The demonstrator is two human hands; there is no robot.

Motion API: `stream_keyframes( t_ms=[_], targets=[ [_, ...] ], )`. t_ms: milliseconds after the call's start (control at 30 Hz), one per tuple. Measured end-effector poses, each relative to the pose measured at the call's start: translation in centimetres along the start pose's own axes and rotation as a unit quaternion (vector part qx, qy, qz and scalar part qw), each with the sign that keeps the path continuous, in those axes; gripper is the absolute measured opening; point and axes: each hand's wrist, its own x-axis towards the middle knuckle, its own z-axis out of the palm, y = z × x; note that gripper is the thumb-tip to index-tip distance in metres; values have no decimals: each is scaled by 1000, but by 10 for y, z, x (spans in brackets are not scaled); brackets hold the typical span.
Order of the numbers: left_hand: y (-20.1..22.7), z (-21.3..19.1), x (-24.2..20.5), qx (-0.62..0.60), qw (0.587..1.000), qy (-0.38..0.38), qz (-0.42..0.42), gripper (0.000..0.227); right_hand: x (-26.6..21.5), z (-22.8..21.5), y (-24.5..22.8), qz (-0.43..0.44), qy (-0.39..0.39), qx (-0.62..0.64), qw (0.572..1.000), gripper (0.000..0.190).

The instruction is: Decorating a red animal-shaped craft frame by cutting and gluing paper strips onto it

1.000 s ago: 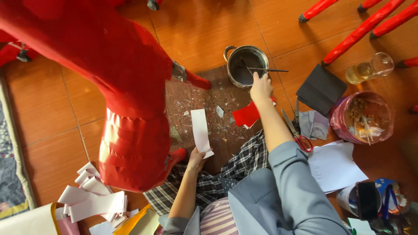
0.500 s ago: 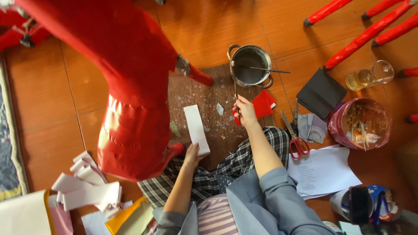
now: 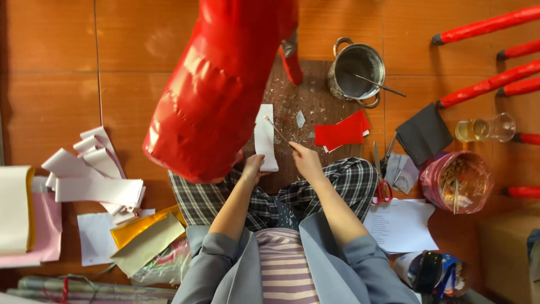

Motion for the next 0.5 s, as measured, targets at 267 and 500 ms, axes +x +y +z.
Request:
stream_keyframes(
  t_ms=[267, 500],
  targets=[
    [-7, 3, 2, 13, 1000, 14, 6, 57, 30, 49, 15, -80, 19, -140, 987, 43],
    [4, 18, -7, -6, 999, 40, -15, 56, -105, 12, 27, 48, -75, -162, 983, 34]
  ],
)
